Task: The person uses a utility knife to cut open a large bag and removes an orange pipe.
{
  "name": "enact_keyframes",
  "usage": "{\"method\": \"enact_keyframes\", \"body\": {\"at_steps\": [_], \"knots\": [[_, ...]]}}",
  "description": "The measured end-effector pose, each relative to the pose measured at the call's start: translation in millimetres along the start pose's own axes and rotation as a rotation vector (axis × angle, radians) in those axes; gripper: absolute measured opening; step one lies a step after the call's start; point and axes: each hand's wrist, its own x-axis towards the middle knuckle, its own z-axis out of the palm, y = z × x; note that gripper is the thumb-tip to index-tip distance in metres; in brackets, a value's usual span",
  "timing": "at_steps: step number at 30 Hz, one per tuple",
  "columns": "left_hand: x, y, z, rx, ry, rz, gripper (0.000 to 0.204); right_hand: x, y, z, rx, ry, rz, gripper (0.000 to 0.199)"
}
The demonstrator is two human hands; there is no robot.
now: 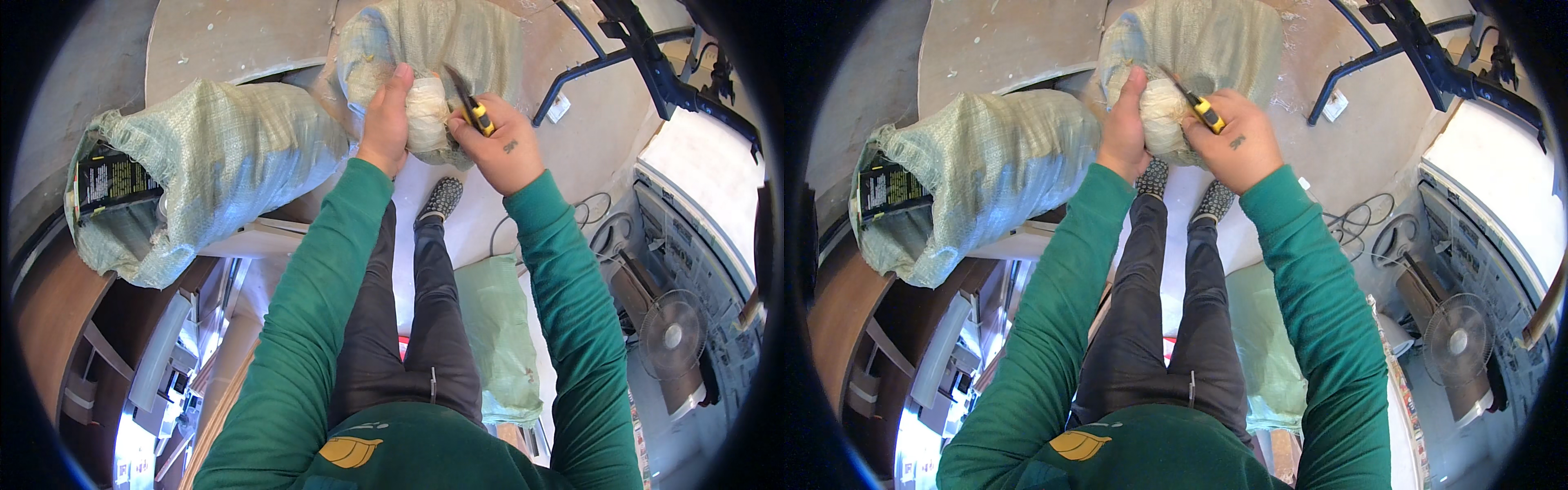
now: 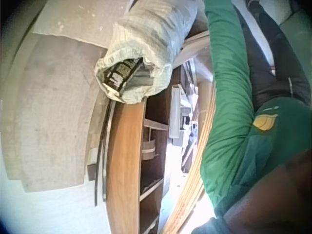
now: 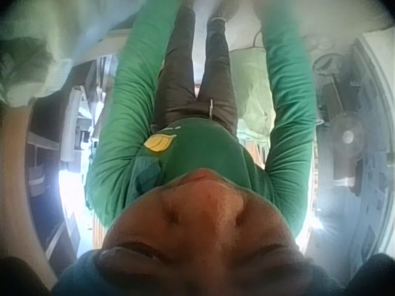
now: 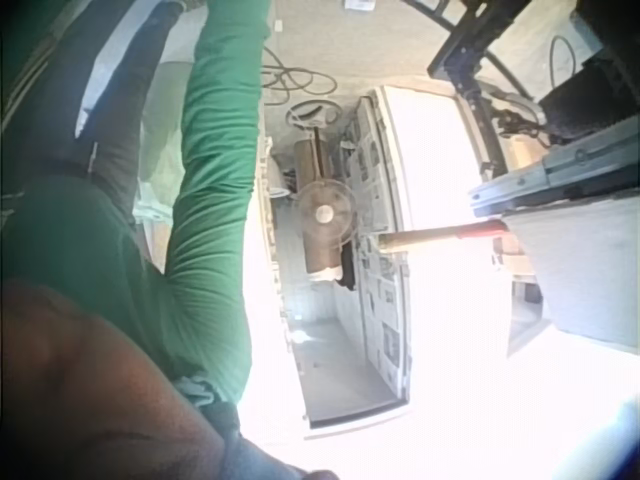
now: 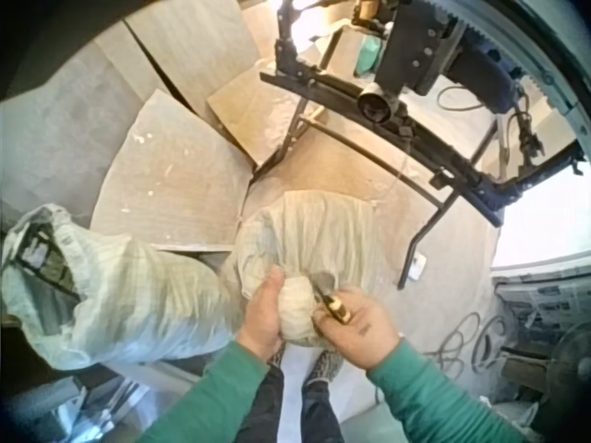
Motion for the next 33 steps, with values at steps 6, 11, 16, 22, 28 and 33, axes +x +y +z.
{"method": "enact_keyframes", "body": {"at_steps": [6, 11, 16, 22, 28, 33], "knots": [[-2, 1, 1, -0.018, 0.093, 0.017, 0.052, 0, -10, 5, -0.46, -0.024, -0.161, 0.013], [-8, 3, 10, 0.012, 0.121, 0.018, 0.053, 1, -7, 8, -0.551, -0.041, -0.144, 0.015], [-3, -3, 3, -0.041, 0.082, 0.011, 0.052, 2, -6, 8, -0.428, 0.073, -0.187, 0.017], [-5, -1, 2, -0.061, 0.057, 0.023, 0.051, 4, -2, 12, -0.313, 0.238, -0.147, 0.012], [-6, -4, -4, -0.138, 0.048, 0.023, 0.054, 3, 16, 13, -0.029, 0.319, 0.155, 0.017], [-15, 4, -21, -0.159, 0.039, 0.034, 0.058, -15, 5, -24, 0.166, 0.159, 0.324, 0.022]]}}
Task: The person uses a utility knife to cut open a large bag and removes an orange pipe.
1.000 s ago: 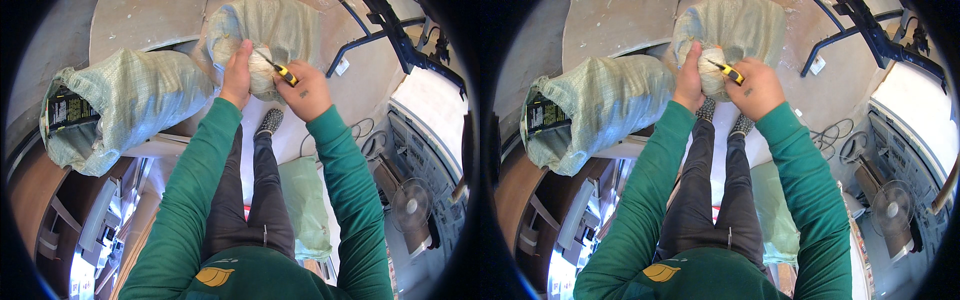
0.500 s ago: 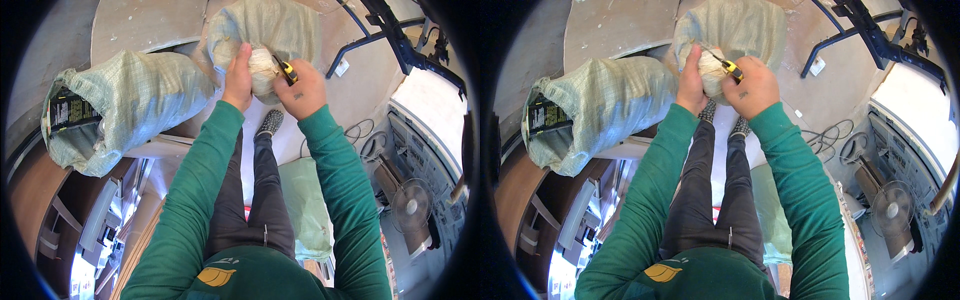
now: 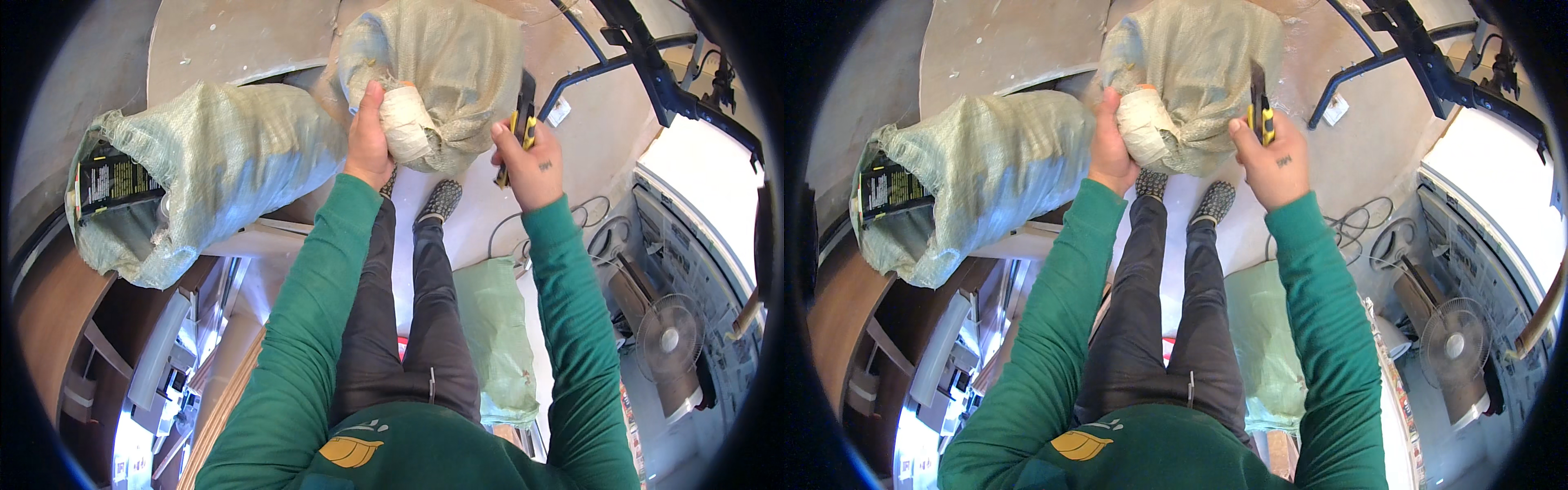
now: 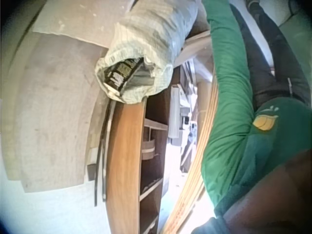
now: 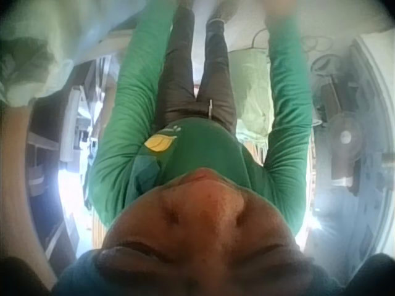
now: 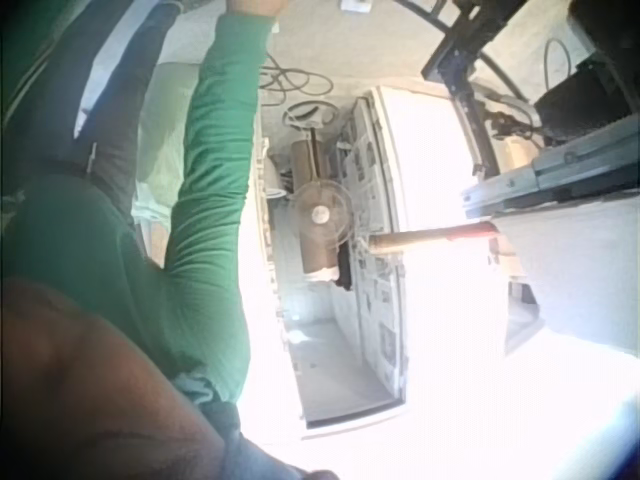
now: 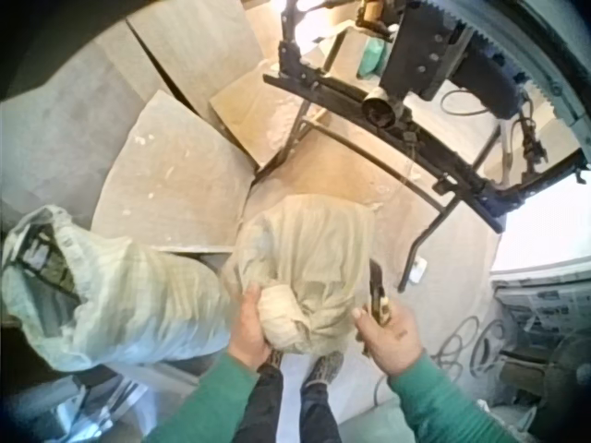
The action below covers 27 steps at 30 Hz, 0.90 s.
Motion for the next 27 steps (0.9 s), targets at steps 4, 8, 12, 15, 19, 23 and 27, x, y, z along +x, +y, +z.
{"method": "enact_keyframes", "body": {"at_steps": [4, 8, 12, 15, 19, 23, 27], "knots": [[1, -3, 2, 0.092, -0.033, 0.026, 0.058, -33, 11, 4, 0.112, -0.111, 0.078, 0.024], [1, -13, 3, 0.042, -0.003, 0.056, 0.054, -49, 0, 25, -0.253, -0.16, -0.068, 0.021], [0, -16, 10, 0.064, -0.001, 0.051, 0.052, -47, -6, 39, -0.461, -0.084, -0.236, 0.019], [0, -17, 12, 0.064, 0.027, 0.06, 0.052, -44, -8, 43, -0.507, -0.067, -0.264, 0.019], [5, -20, 6, 0.124, 0.049, 0.068, 0.054, -44, -14, 45, -0.583, -0.119, -0.212, 0.019], [5, -21, 5, 0.205, 0.026, 0.093, 0.062, -43, -13, 45, -0.604, -0.103, -0.186, 0.019], [1, -21, 4, 0.241, -0.02, 0.169, 0.064, -41, -12, 45, -0.573, -0.097, -0.223, 0.018]]}}
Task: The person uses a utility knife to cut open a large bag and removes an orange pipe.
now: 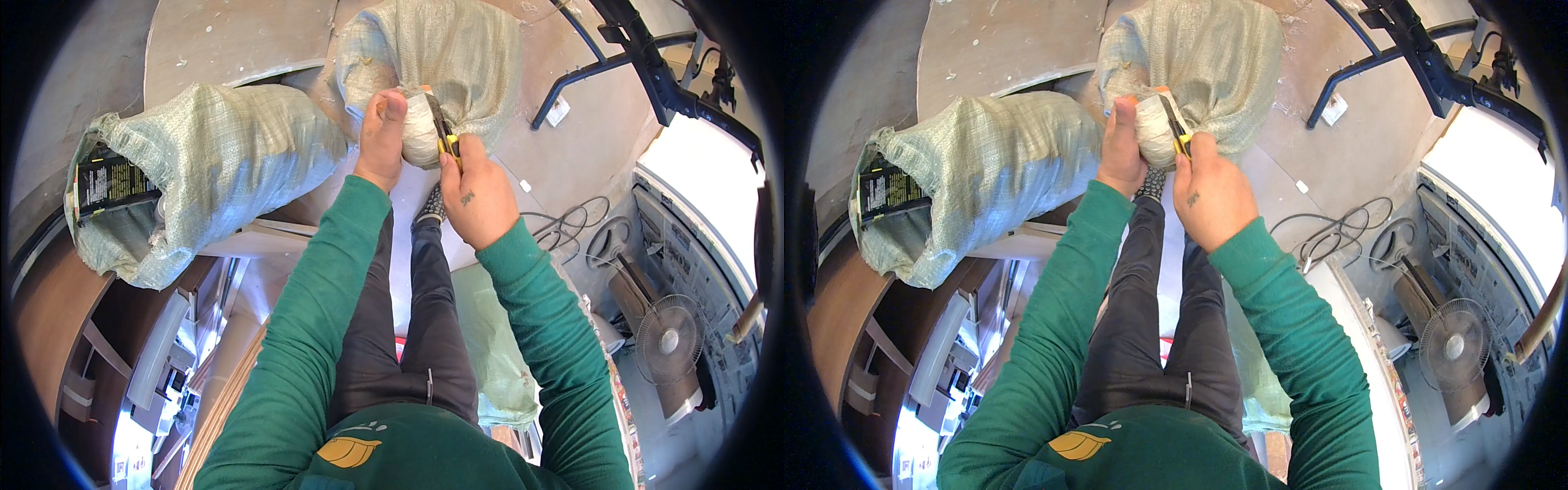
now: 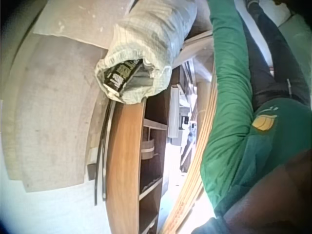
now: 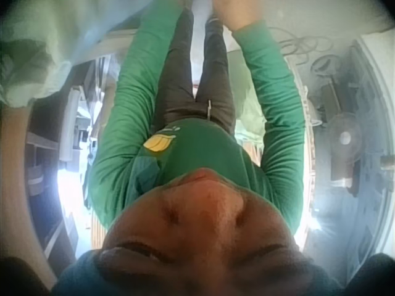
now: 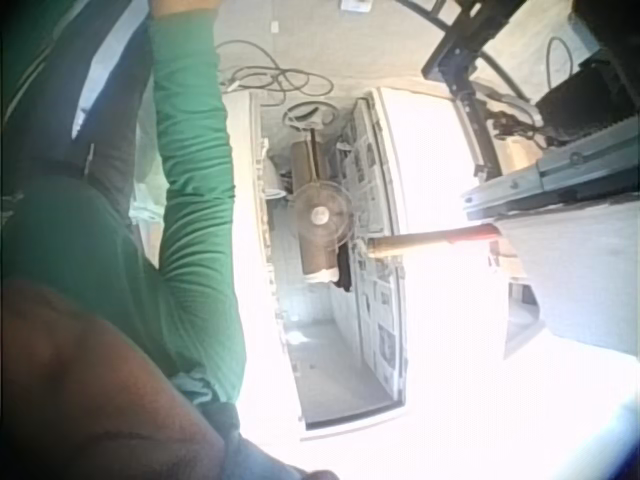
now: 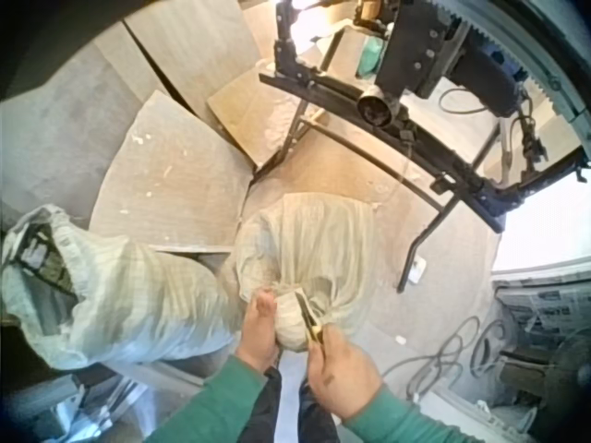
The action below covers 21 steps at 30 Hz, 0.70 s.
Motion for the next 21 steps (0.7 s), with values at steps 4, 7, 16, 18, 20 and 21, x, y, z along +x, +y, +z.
{"method": "enact_keyframes", "body": {"at_steps": [4, 7, 16, 18, 20, 21], "knots": [[0, 3, 1, 0.029, 0.034, -0.048, 0.055, 1, -1, -1, 0.001, -0.015, -0.005, 0.017], [0, 7, 5, -0.002, 0.046, -0.044, 0.049, 2, -2, 0, 0.013, -0.022, -0.006, 0.017], [5, 17, 7, 0.004, 0.018, -0.072, 0.041, 1, 0, 4, 0.048, 0.006, -0.031, 0.017], [5, 13, 9, -0.037, 0.048, -0.094, 0.04, -12, 5, 7, 0.011, -0.026, 0.005, 0.017], [4, 10, 8, -0.028, 0.05, -0.086, 0.039, -25, 10, 7, 0.017, -0.05, 0.039, 0.017], [3, 7, 8, 0.003, 0.036, -0.068, 0.039, -32, 13, 5, 0.043, -0.06, 0.055, 0.017]]}}
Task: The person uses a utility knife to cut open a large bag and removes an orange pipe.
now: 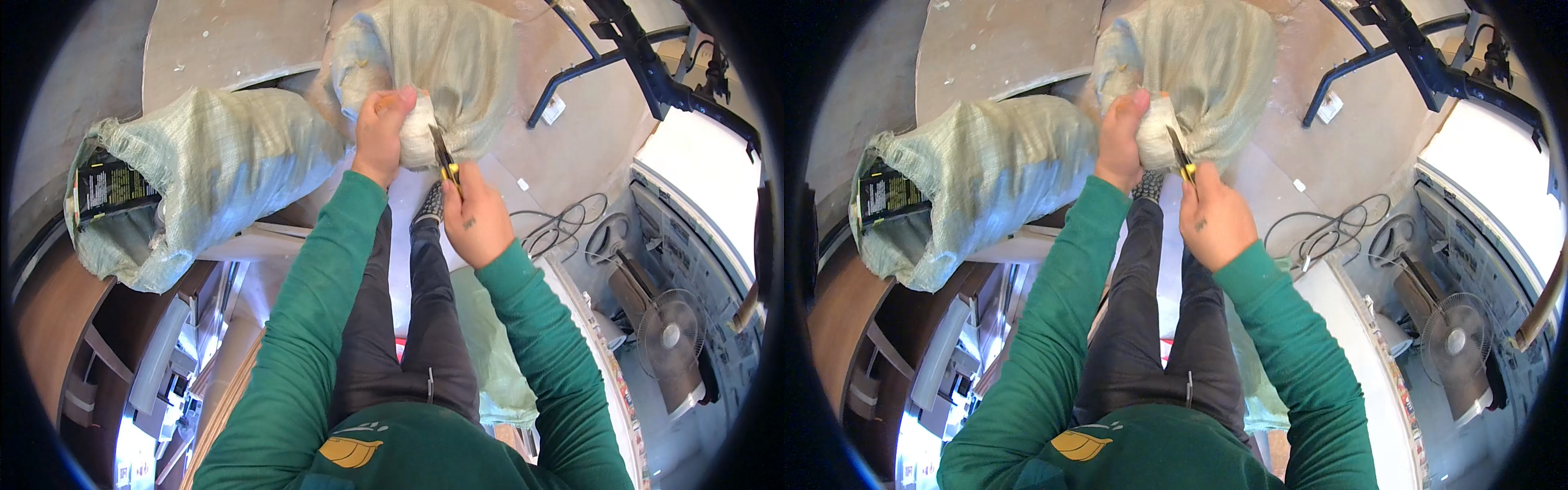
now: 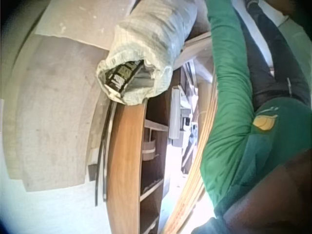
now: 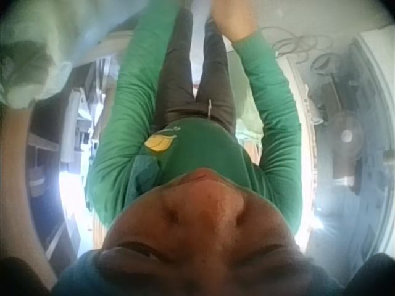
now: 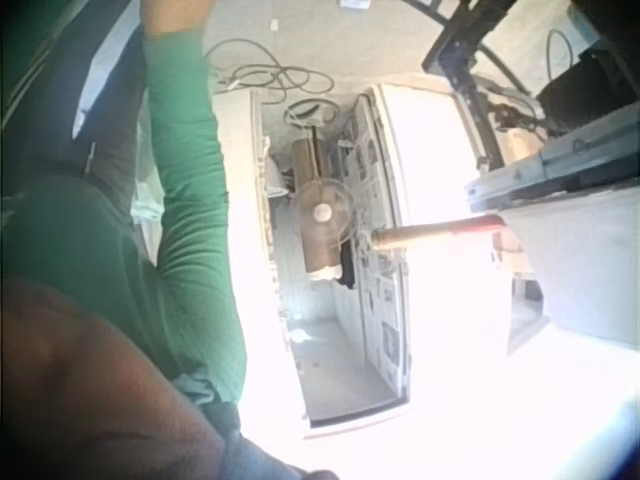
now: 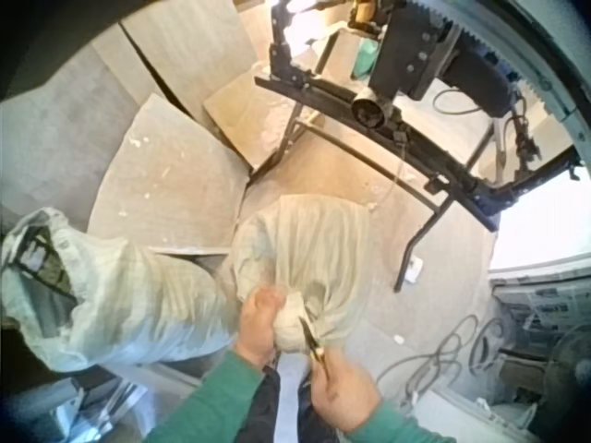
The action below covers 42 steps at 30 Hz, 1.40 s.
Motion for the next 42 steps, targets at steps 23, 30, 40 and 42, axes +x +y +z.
{"method": "enact_keyframes", "body": {"at_steps": [23, 30, 40, 42], "knots": [[-5, -4, -8, 0.083, -0.028, 0.103, 0.038, 23, -18, -4, 0.055, 0.065, -0.023, 0.016], [-5, -9, -11, 0.08, -0.009, 0.125, 0.038, 21, -21, 1, 0.044, 0.081, -0.016, 0.016], [-3, -2, -9, 0.035, -0.034, 0.095, 0.038, 21, -24, 3, 0.1, 0.101, 0.015, 0.017], [-4, -3, -7, 0.045, -0.016, 0.121, 0.037, 21, -25, 4, 0.113, 0.114, 0.022, 0.017]]}}
